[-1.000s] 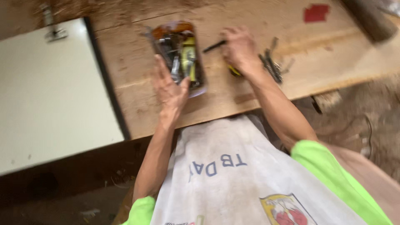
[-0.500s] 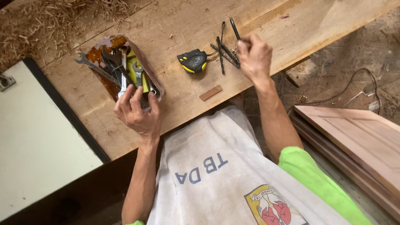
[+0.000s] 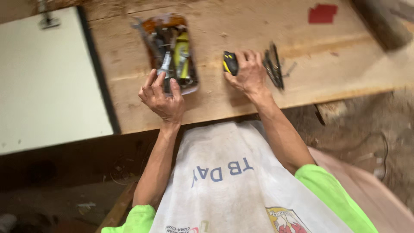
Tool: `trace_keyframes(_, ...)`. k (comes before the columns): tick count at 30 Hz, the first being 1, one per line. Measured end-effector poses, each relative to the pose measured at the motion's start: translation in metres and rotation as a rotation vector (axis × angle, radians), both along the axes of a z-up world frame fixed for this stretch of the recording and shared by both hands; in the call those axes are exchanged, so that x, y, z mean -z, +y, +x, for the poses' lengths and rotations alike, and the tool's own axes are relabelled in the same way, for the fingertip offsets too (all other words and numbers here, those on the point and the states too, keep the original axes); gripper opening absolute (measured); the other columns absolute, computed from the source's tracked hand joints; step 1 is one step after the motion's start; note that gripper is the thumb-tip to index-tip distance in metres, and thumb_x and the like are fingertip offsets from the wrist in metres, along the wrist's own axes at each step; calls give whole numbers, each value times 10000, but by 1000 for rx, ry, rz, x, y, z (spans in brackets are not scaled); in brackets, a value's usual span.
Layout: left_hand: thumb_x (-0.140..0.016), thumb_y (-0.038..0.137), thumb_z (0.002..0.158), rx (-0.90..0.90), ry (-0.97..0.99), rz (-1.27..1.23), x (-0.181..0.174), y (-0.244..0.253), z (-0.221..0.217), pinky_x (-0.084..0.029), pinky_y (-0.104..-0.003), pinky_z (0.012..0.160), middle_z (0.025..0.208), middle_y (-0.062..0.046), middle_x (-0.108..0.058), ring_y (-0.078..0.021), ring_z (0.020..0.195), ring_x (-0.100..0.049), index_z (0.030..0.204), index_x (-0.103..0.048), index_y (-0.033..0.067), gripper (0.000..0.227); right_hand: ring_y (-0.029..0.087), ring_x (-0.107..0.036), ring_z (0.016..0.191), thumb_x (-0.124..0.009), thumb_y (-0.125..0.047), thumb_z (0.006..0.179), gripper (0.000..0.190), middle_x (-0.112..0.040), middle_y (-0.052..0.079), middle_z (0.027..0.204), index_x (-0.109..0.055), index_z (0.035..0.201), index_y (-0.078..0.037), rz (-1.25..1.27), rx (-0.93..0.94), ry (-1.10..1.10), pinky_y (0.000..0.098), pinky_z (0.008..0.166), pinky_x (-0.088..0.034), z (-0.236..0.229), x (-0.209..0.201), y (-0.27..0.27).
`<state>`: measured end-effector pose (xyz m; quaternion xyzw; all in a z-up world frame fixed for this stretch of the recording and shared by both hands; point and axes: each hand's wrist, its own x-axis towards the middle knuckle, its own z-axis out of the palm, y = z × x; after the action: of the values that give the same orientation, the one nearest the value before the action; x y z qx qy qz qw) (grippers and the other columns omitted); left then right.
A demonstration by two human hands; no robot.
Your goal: The person walks to a workbench and organizes various hand tools, including wrenches, drill bits, and a tape measure, into a plastic container. They pick up and place items one by one, then move the container aside.
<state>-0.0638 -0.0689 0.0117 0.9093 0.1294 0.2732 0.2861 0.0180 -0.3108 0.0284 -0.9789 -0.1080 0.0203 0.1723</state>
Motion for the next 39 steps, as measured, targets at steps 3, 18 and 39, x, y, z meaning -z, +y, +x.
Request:
trace_keyframes(3,-727,260,979,-50,160,-277,6,27,3,-494,-455,1089,1426,-136,-575,-311,1315,-571,1372,-603,65,456,332,-637,1058,-835,-382,781,626,-683,214,1140,-666,1246,3,202,68,139,513,900,-553,6,-23,25)
trace_keyframes(18,-698,640,807,390,568,-794,25,87,38,-371,-565,1086,1484,-286,-480,-418,1364,-475,1600,-300,139,1018,451,-585,968,-778,-594,882,734,-632,293,1062,-674,1182,67,-184,190,-111,622,813,-485,18,-13,70)
trace_keyframes(39,-821,660,616,12,-17,-1365,12,50,-62,-334,-458,1200,1537,-282,-453,-398,1433,-431,1590,-309,42,1261,103,-617,818,-531,0,950,287,-653,56,1045,-666,1204,6,812,-91,625,290,623,-623,-96,-37,111)
